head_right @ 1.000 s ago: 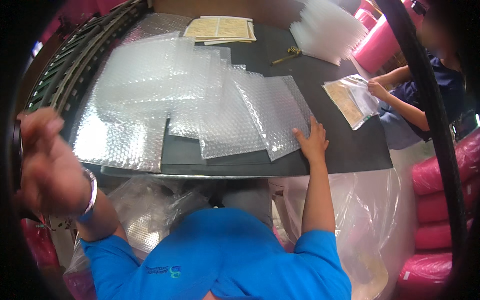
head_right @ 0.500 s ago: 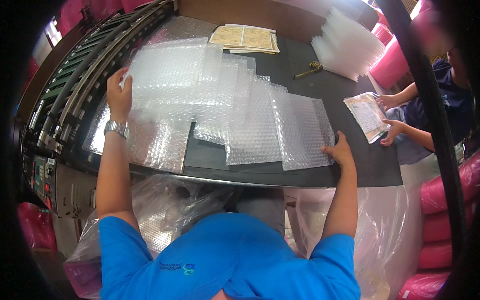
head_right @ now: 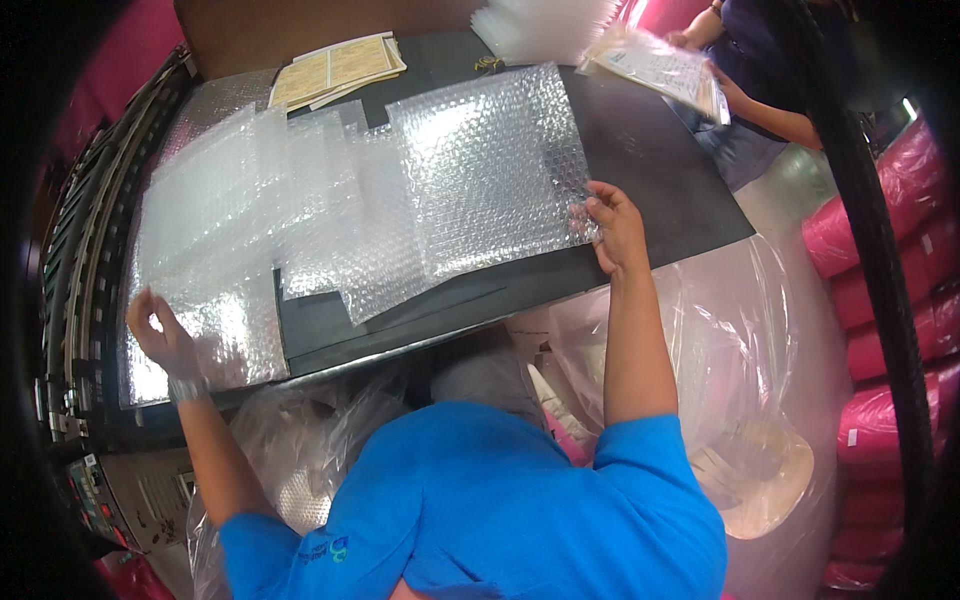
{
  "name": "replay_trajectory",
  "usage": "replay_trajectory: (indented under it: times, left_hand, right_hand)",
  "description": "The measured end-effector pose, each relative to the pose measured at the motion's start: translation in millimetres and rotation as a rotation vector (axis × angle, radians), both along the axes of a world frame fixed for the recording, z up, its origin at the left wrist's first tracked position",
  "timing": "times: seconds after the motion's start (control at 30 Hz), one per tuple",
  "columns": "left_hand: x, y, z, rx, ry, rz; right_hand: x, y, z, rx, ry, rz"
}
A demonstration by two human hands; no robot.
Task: The person stacks sheets of bubble wrap on a table. They pick up sheets from a pile, align them, and place them into a neat stack. Another person is visible in the background handling similar materials.
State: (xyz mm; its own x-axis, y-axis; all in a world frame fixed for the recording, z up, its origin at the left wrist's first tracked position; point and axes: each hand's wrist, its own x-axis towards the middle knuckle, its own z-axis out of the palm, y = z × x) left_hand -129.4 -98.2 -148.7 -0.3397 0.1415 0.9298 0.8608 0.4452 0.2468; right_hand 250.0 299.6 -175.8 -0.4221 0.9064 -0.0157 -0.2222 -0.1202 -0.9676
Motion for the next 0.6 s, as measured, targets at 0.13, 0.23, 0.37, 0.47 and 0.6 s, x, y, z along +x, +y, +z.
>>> replay_trajectory:
  times: [0.13,0.23,0.37,0.47,0.6]
  left_hand:
    - [79,-9,-28,-0.075,-0.078,-0.263]
    - [128,-20,-51,-0.142,-0.269,-0.337]
    - [158,-17,-74,-0.124,-0.62,-0.374]
    - [165,-27,-94,-0.437,-1.018,-0.472]
    - [178,-46,-135,-0.92,-1.13,-0.402]
  right_hand:
    - [9,-4,3,-0.013,0.118,-0.005]
    - [4,-7,3,-0.053,0.237,0.042]
    - [-12,-29,4,-0.172,0.398,0.097]
    - [-29,-50,-3,-0.329,0.422,0.197]
    - [-52,-99,-13,-0.543,0.357,0.343]
